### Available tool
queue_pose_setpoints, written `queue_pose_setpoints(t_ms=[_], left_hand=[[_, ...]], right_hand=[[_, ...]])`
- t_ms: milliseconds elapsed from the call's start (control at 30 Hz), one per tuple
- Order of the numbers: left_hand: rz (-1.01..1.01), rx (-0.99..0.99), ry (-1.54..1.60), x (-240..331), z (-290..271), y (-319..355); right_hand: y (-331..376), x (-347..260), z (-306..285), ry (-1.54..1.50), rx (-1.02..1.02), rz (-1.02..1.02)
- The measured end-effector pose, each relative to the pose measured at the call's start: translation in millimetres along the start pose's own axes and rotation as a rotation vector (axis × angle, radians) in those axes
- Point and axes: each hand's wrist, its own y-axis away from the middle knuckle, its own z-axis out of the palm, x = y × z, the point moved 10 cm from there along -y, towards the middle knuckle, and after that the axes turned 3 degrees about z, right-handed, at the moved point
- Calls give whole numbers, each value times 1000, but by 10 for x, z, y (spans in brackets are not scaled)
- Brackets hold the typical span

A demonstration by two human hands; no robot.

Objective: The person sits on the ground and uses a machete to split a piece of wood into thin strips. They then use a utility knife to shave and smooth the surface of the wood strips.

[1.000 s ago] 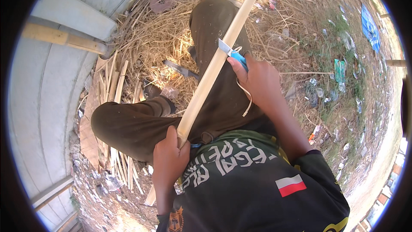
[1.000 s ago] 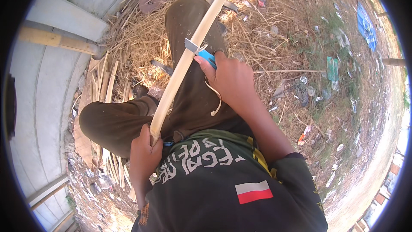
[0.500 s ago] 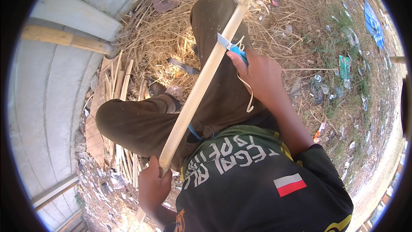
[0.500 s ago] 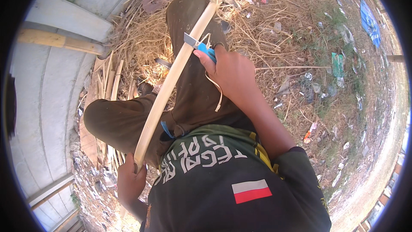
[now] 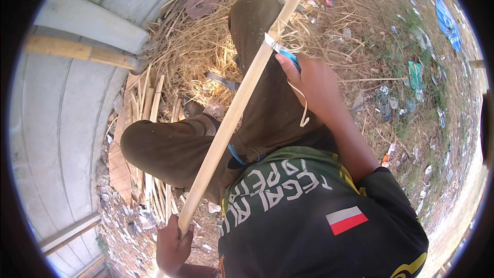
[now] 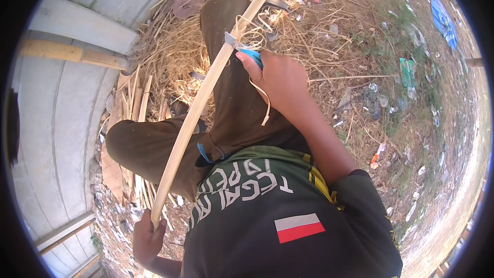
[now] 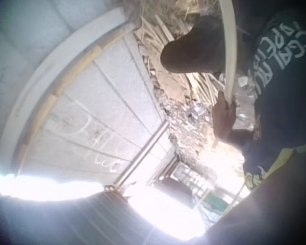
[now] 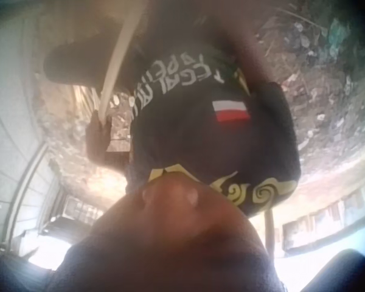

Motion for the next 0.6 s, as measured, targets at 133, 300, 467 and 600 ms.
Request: queue_pose_setpoints(t_ms=[133,300,467,600], left_hand=[[187,-58,144,259,197,-424],[335,-62,213,663,404,-1014],[506,-107,317,1098,440,-1397],[564,-188,366,1340,413,-1632]], right_hand=[[-92,185,5,-84,-42,114],[-89,117,-15,17,-46,87],[-96,131,2,2,-37,97],[-81,164,-14,4,-10,84]])
